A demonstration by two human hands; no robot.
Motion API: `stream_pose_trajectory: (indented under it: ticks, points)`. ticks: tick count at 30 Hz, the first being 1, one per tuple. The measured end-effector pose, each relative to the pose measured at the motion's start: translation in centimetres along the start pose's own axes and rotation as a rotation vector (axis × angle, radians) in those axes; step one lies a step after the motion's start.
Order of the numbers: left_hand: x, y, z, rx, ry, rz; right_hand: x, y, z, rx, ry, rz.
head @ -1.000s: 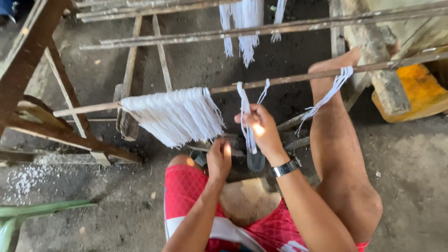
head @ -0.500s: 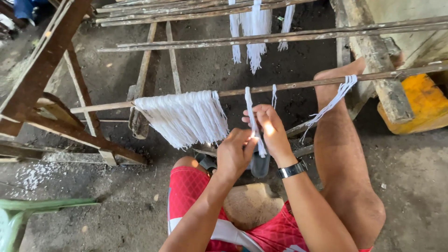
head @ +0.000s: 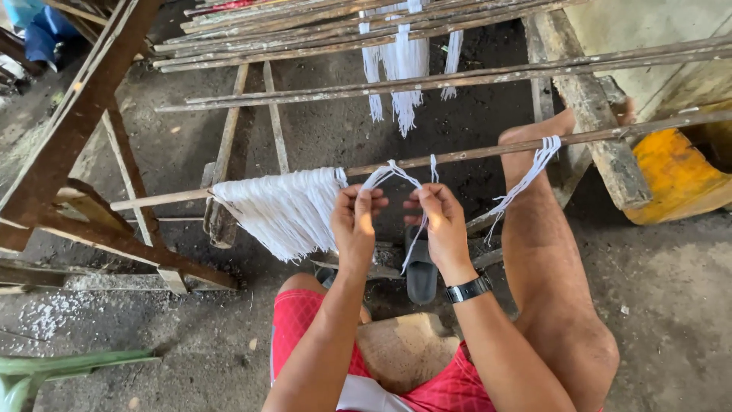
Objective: Tying bundles of white nylon strings onto a wooden frame to manufacture brushes or mops
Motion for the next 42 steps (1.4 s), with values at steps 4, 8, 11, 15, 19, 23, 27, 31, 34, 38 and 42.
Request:
stream_pose_trajectory:
  ticks: [4, 8, 11, 15, 19, 23, 27, 31, 34, 38, 42]
  points:
    - [0.4, -0.4, -1.1, -0.012, 0.033, 0.003, -0.1, 0.0, -0.3, -0.005, -0.014, 0.032]
    - [-0.1, -0.4, -0.4, -0.103, 0.168, 0.092, -0.3, -0.5, -0.8, 0.186, -0.082, 0.071]
    - [-0.6, 0.1, -0.4, -0.149, 0.159, 0.067, -0.4, -0.3, -1.2, 0.243, -0.114, 0.071]
    - [0.6, 0.8, 0.7, -0.19, -0.028, -0.052, -0.3, 0.3, -0.2, 0.054, -0.033, -0.03]
    - [0.6, 0.0, -1.2, -0.215, -0.063, -0.053, -0.3, 0.9, -0.7, -0.115, 0.051, -0.108]
    - [0.4, -0.5, -0.9, -0.302, -0.12, -0.142, -1.0, 0.3, 0.0, -0.119, 0.093, -0.081]
    - [0.8, -0.7, -1.3, -0.229, -0.239, -0.213, -1.2, 0.7, 0.3, 0.18, 0.058, -0.127]
    - [0.6, -0.9, -1.6, -0.217, -0.219, -0.204, -1.6, 1.1, 1.6, 0.203, 0.008, -0.11]
    - [0.7, -0.9, -1.2, -0.186, -0.197, -0.165, -1.2, 1.1, 1.4, 0.14, 0.079, -0.056]
    - [0.7, -0.9, -1.2, -0.142, -0.211, -0.144, -1.3, 0.0, 2.4, 0.117, 0.153, -0.082]
    - [0.3, -0.9, -2.7, -0.256, -0.182, -0.22, -1.2, -0.1, 2.5, 0.058, 0.21, -0.101]
Point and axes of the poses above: each hand's wrist, its own x-axis away from the middle knuckle, its own y-axis out of the palm, z = x × y, the point moved 3 cm from there along -x, towards the middle knuckle, and after that the axes turned 7 degrees about -z, right-handed, at the moved point
